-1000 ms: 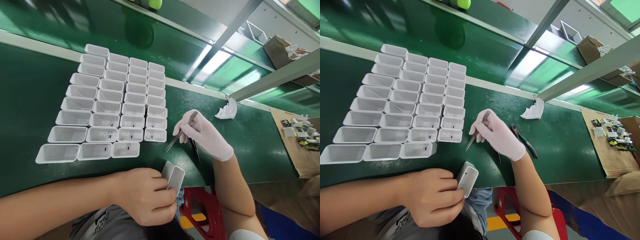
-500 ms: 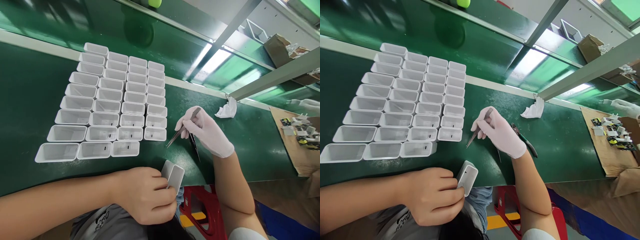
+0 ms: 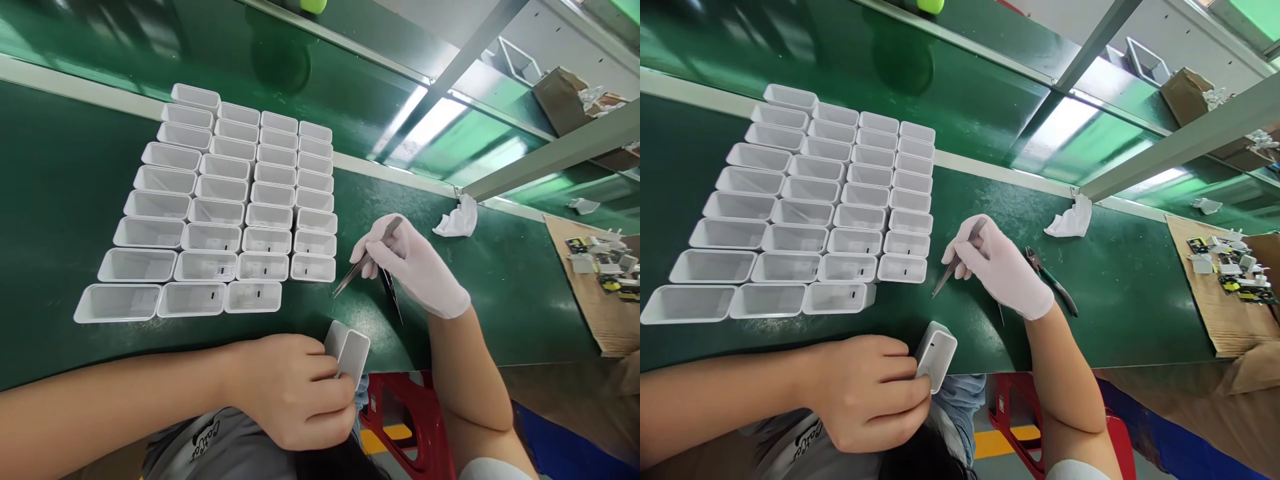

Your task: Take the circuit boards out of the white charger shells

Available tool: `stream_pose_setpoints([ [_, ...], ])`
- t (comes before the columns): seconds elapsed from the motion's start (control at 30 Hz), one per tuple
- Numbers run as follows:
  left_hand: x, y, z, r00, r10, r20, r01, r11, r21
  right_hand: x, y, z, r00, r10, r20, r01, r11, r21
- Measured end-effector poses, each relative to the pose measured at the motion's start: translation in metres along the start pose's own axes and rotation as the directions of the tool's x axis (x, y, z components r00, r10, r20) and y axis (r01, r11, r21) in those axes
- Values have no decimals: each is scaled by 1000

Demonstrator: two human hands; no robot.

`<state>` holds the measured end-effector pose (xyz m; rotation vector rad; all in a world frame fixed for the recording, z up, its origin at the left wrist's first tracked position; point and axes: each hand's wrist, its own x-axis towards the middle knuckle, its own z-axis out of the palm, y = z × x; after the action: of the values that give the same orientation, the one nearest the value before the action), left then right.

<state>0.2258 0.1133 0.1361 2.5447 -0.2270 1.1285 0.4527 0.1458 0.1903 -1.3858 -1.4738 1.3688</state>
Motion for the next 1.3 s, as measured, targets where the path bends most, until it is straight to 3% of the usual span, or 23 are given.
stream_pose_setpoints([
  [0.33,0,1,1,1000,4,-4,-4,1000,-4,1,0,0,999,-18,-31,18,1000,0],
  [0.5,0,1,0,1000,-5,2,5,1000,-3,1,0,0,1000,-11,18,11,1000,-3],
  [0.9,0,0,-1,1000,-6,16,6,1000,3,2,1,-1,998,-20,-52,20,1000,-6],
  [1.03,0,1,0,1000,-8,16,8,1000,-6,1,0,1,1000,0,10,0,1000,-16],
  [1.17,0,2,0,1000,-12,15,12,1000,-13,0,1,0,999,-10,-37,10,1000,-8],
  [1.3,1,1,0,1000,-15,21,15,1000,-13,1,1,1,1000,-1,-5,1,1000,-8],
])
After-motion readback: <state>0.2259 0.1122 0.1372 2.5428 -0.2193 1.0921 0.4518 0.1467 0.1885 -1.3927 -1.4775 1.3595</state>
